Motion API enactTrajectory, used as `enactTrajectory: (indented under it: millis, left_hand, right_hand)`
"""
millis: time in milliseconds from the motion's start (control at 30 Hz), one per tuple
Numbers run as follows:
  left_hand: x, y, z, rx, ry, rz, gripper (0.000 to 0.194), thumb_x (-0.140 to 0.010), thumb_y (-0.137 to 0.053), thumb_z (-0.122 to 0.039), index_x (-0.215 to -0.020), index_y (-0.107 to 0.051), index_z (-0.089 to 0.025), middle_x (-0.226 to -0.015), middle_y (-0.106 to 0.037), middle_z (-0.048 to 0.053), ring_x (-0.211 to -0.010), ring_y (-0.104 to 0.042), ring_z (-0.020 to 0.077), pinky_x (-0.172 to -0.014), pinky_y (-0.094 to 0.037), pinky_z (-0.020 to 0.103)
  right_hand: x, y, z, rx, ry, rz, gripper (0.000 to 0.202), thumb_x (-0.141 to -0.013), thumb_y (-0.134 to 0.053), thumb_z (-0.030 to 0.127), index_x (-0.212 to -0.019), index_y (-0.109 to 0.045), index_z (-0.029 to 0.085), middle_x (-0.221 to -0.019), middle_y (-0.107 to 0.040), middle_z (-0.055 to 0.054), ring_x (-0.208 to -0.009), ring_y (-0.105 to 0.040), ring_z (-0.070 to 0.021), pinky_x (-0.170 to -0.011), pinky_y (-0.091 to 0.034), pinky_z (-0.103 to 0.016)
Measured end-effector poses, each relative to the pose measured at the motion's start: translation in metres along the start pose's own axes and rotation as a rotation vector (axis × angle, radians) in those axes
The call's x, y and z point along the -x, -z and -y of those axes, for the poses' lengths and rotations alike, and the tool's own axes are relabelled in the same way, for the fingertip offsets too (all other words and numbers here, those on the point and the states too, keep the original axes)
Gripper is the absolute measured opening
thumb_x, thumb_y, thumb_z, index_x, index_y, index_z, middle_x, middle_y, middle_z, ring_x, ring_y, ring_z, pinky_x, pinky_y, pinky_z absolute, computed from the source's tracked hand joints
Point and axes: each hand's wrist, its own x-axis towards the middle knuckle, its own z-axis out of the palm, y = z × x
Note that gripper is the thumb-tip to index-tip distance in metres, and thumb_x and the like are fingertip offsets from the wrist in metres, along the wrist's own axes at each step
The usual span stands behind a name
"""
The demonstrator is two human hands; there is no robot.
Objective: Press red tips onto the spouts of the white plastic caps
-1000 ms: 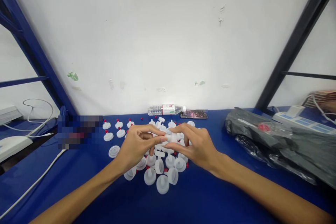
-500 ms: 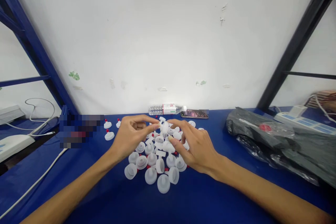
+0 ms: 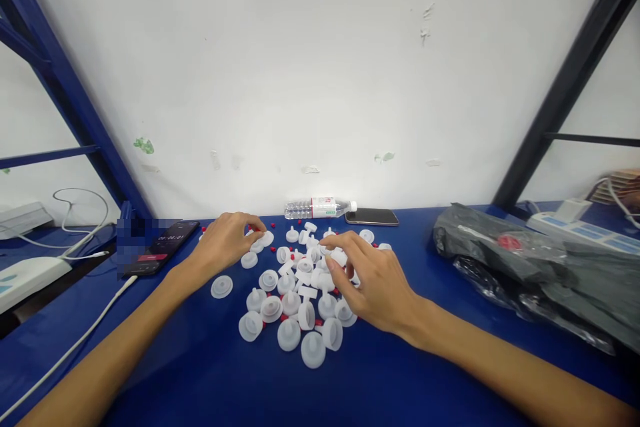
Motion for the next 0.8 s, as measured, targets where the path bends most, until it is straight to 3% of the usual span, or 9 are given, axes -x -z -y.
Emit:
enactTrajectory:
  millis: [133,367,500,600,667,733,800]
  left_hand:
    - [0.006,-0.001,-0.007,-0.085,-0.049,0.104,0.024,-0.087,-0.054,-0.028,-0.090,-0.078,-0.026,-0.097,-0.078,0.006,-0.085,-0.069,0.0267,-0.065,-0.041,0.031]
    - [0.010,-0.015,-0.009,-0.191,-0.085,0.208,0.026,-0.085,-0.054,-0.016,-0.092,-0.077,-0.023,-0.096,-0.077,0.011,-0.091,-0.070,0.0302,-0.068,-0.046,0.032]
    - [0.012,-0.017,-0.009,-0.203,-0.094,0.205,0.034,-0.090,-0.051,-0.018,-0.114,-0.075,-0.021,-0.106,-0.076,0.013,-0.100,-0.070,0.0334,-0.074,-0.050,0.036]
    - [0.016,-0.017,-0.013,-0.204,-0.102,0.178,0.045,-0.091,-0.050,-0.021,-0.134,-0.064,-0.021,-0.115,-0.072,0.014,-0.103,-0.069,0.0336,-0.078,-0.051,0.038]
    - [0.018,-0.016,-0.018,-0.206,-0.104,0.138,0.047,-0.094,-0.048,-0.026,-0.139,-0.060,-0.021,-0.123,-0.067,0.015,-0.095,-0.070,0.0317,-0.075,-0.050,0.038]
    - [0.020,-0.013,-0.024,-0.198,-0.118,0.099,0.041,-0.097,-0.043,-0.030,-0.132,-0.062,-0.021,-0.124,-0.064,0.015,-0.085,-0.069,0.0280,-0.070,-0.047,0.037]
    - [0.021,-0.011,-0.030,-0.176,-0.159,0.098,0.032,-0.098,-0.042,-0.033,-0.114,-0.068,-0.023,-0.110,-0.068,0.010,-0.081,-0.067,0.0250,-0.066,-0.043,0.033]
  right_hand:
    - [0.001,0.000,0.000,-0.019,0.028,-0.035,0.020,-0.102,-0.050,0.023,-0.119,-0.061,0.021,-0.104,-0.071,-0.001,-0.060,-0.061,-0.0082,-0.053,-0.036,-0.025]
    - [0.001,0.002,0.003,-0.045,0.059,-0.097,0.015,-0.099,-0.052,0.017,-0.107,-0.064,0.020,-0.093,-0.072,0.002,-0.055,-0.058,-0.0068,-0.051,-0.035,-0.025]
    - [0.001,0.001,0.002,-0.024,0.048,-0.065,0.016,-0.100,-0.051,0.019,-0.107,-0.065,0.020,-0.091,-0.073,0.002,-0.058,-0.059,-0.0081,-0.052,-0.032,-0.025]
    - [0.000,0.001,0.001,-0.018,0.010,-0.027,0.018,-0.100,-0.051,0.022,-0.110,-0.065,0.022,-0.069,-0.068,0.007,-0.048,-0.054,-0.0081,-0.051,-0.028,-0.026]
    - [-0.001,0.002,0.001,-0.015,-0.017,0.018,0.020,-0.101,-0.050,0.026,-0.113,-0.065,0.022,-0.054,-0.060,0.009,-0.042,-0.049,-0.0082,-0.050,-0.025,-0.026]
    - [-0.002,0.003,0.001,0.001,-0.030,0.060,0.022,-0.102,-0.049,0.030,-0.110,-0.067,0.020,-0.049,-0.055,0.009,-0.040,-0.049,-0.0090,-0.050,-0.023,-0.026]
    - [-0.002,0.003,0.001,0.033,-0.025,0.085,0.025,-0.102,-0.048,0.033,-0.098,-0.068,0.019,-0.048,-0.055,0.007,-0.041,-0.050,-0.0094,-0.050,-0.021,-0.026]
